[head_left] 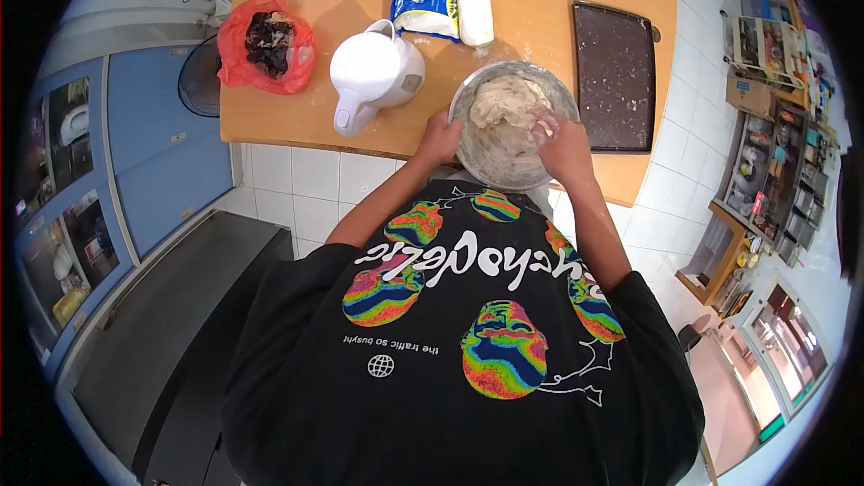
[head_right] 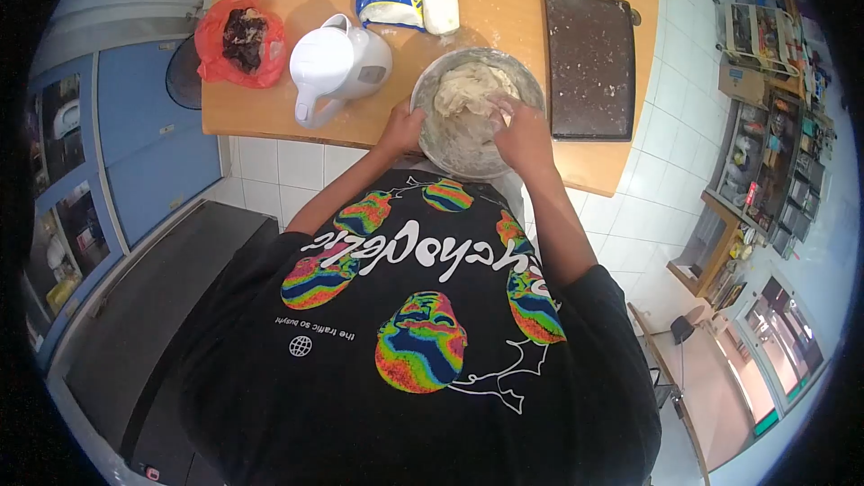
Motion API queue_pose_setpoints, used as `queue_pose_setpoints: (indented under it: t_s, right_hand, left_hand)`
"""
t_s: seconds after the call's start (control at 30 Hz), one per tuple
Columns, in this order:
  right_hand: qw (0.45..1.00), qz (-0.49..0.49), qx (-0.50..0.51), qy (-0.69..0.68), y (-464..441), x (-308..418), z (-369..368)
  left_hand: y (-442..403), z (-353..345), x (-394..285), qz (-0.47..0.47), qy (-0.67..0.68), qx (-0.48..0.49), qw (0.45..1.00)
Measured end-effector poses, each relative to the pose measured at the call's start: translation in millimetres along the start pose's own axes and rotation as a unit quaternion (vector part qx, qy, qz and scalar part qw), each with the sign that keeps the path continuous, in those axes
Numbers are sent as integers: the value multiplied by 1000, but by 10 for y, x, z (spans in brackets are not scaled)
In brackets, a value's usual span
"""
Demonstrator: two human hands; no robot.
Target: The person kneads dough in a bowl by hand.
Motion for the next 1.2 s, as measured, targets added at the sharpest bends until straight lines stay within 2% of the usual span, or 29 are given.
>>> queue_pose_setpoints:
  t_s: [0.07,0.13,0.2,0.23,0.27,0.3,0.33,0.4,0.43,0.47,0.53,0.6,0.67,0.7,0.73,0.8,0.83,0.87,0.93,0.97,1.0,1.03,1.07,1.1,1.13,1.2]
  right_hand:
    - [999,-29,-36,-4,91,203,182]
    - [996,-56,-74,-9,97,182,240]
    - [996,0,10,83,-33,68,99]
    - [997,-1,9,81,-89,-27,48]
    - [972,98,54,205,-144,-51,-76]
    - [921,194,98,322,-183,-93,-218]
    - [922,194,99,320,-271,-223,-285]
    - [819,354,60,448,-407,-370,-461]
    - [805,381,14,455,-498,-386,-476]
    - [806,382,15,452,-566,-427,-511]
    - [834,311,130,437,-708,-430,-541]
    - [835,318,104,437,-723,-386,-573]
    - [908,196,47,366,-717,-418,-626]
    - [927,138,37,346,-692,-385,-630]
    - [927,141,42,346,-670,-340,-699]
    - [984,11,-77,159,-629,-392,-730]
    - [990,-10,-116,84,-630,-398,-760]
    - [989,-10,-122,86,-635,-388,-787]
    - [982,-77,-127,-117,-585,-394,-738]
    - [981,-98,-80,-147,-563,-410,-700]
    - [981,-98,-86,-144,-553,-473,-640]
    - [938,-49,-15,-343,-549,-561,-651]
    - [849,2,60,-526,-526,-612,-676]
    - [913,66,14,-403,-470,-579,-561]
    - [913,64,15,-402,-410,-578,-528]
    - [992,27,16,-125,-292,-500,-381]
  left_hand:
    - [-12,-24,-72,-2,20,4,1000]
    - [-42,4,-81,5,-26,-27,999]
    - [-85,26,-67,9,-35,-25,999]
    - [-100,51,-16,16,-42,-28,999]
    - [-131,86,35,18,-43,-27,999]
    - [-193,118,156,38,-50,-11,998]
    - [-221,126,184,58,-56,5,997]
    - [-230,140,138,59,-76,16,995]
    - [-215,149,78,60,-95,25,993]
    - [-193,138,20,63,-97,24,993]
    - [-146,123,-139,-1,-109,-35,993]
    - [-146,152,-216,1,-122,-44,992]
    - [-91,144,-220,8,-130,-49,990]
    - [-94,154,-224,-2,-144,-57,988]
    - [-90,159,-234,-13,-158,-66,985]
    - [-64,163,-257,-20,-148,-69,986]
    - [-85,169,-283,-34,-141,-68,987]
    - [-99,179,-311,-40,-141,-66,987]
    - [-138,218,-272,-32,-168,-60,983]
    - [-152,231,-237,-38,-167,-58,984]
    - [-175,251,-182,-50,-167,-57,983]
    - [-182,264,-184,-60,-167,-57,982]
    - [-177,277,-166,-61,-166,-57,983]
    - [-158,289,-187,-71,-160,-51,983]
    - [-124,287,-200,-80,-154,-44,984]
    - [-95,262,-206,-66,-150,-40,986]
Point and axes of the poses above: each hand's wrist, its own y-axis away from the middle knuckle, its own z-axis out of the back of the hand, x = y × z, the point moved 4 cm from there along -y, towards the middle knuckle, and after that the axes turned 11 degrees about x, right-handed, at the moved point
